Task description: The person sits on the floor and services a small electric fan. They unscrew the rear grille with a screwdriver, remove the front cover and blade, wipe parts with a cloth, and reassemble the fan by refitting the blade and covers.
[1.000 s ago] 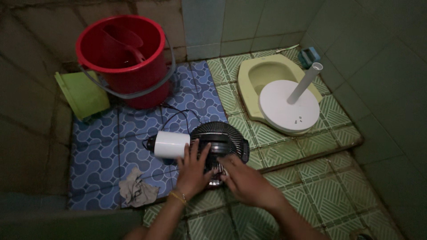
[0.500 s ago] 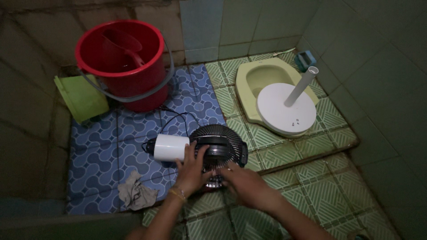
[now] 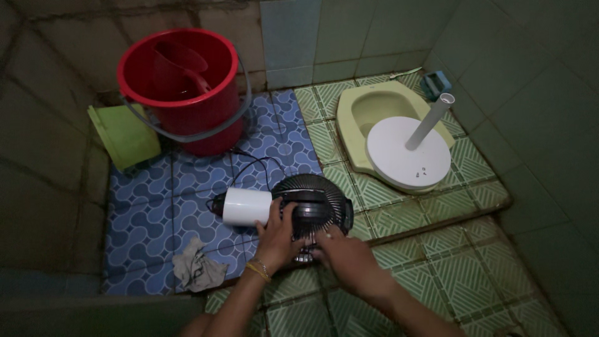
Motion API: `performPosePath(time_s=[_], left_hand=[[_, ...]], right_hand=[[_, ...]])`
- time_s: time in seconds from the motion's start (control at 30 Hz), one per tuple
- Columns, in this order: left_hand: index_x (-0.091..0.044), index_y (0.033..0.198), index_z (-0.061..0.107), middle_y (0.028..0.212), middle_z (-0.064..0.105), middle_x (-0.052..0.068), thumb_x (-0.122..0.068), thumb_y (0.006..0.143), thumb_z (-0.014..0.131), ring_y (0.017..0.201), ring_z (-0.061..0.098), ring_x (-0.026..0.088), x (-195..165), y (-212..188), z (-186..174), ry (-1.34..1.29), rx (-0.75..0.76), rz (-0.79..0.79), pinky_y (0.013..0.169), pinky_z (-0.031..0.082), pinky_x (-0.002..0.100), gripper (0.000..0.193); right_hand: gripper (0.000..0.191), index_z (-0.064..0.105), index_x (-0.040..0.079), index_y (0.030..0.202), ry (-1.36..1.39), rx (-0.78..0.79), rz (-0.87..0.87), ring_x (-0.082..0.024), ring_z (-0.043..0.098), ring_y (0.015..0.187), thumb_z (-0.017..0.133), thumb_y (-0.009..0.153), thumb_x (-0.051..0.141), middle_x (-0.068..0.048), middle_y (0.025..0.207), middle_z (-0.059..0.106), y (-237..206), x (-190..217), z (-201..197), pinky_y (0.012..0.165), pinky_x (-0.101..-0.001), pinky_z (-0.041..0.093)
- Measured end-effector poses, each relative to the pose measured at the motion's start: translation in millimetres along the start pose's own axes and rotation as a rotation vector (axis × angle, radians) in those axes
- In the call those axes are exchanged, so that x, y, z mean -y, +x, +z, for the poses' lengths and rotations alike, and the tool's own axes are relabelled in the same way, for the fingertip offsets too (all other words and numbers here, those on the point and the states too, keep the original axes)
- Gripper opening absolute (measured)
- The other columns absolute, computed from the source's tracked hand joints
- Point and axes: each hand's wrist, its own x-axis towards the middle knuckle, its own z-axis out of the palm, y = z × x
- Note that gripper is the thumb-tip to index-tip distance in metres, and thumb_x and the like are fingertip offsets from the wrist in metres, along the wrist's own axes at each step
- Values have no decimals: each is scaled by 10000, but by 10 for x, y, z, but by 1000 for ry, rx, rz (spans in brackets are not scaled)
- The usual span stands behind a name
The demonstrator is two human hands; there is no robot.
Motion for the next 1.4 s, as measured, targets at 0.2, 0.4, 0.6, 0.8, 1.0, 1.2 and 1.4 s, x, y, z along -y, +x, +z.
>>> performPosePath(time_s=[0.2,0.4,0.6,0.8,1.0,1.2,1.4], left_hand=[[-222,1467,304,1622,151,151,-367,710,909,1519,197,413,48,29,27,-14,-5,15,1074,196,811,980],[-225,1487,293,1635,125,156,-386,702,906,1515,194,410,63,46,54,12,-3,11,1076,187,805,1009],[-236,1490,302,1636,144,146,-397,704,908,1519,196,403,93,47,81,11,-9,9,1090,179,804,1006],[-246,1501,307,1631,129,170,-391,699,920,1509,28,535,154,56,144,22,-43,48,1078,169,807,1020],[-266,1496,320,1629,147,153,-416,681,930,1485,-31,586,206,67,194,32,-57,55,1092,150,804,1029],[-292,1510,307,1632,159,134,-443,672,927,1454,-33,631,150,44,164,72,-94,54,1096,131,815,1053],[-332,1539,270,1683,97,53,-472,724,894,1468,-68,634,5,13,85,110,27,-90,1063,144,848,1036]], right_hand=[[352,548,137,1230,130,-118,-108,-467,652,964,611,914,278,-229,1259,565,-68,-29,43,768,-556,538],[322,559,168,1268,144,-23,-158,-437,668,963,587,961,264,-171,1208,621,-99,-110,34,783,-559,532],[371,525,128,1202,29,-9,144,-429,666,955,624,971,401,-159,1169,590,-51,-36,72,791,-544,545],[408,562,174,1334,162,-91,-235,-459,669,910,574,927,184,-195,1216,575,-150,-78,49,723,-562,544],[342,540,142,1238,5,-5,154,-417,677,960,598,1001,382,-139,1187,574,-95,8,136,793,-544,548],[399,559,81,1250,235,-195,-310,-480,660,893,562,853,124,-245,1177,567,-189,-115,95,696,-552,554],[309,542,143,1157,0,-57,133,-425,683,897,600,977,387,-159,1117,606,-36,-32,130,724,-537,564]])
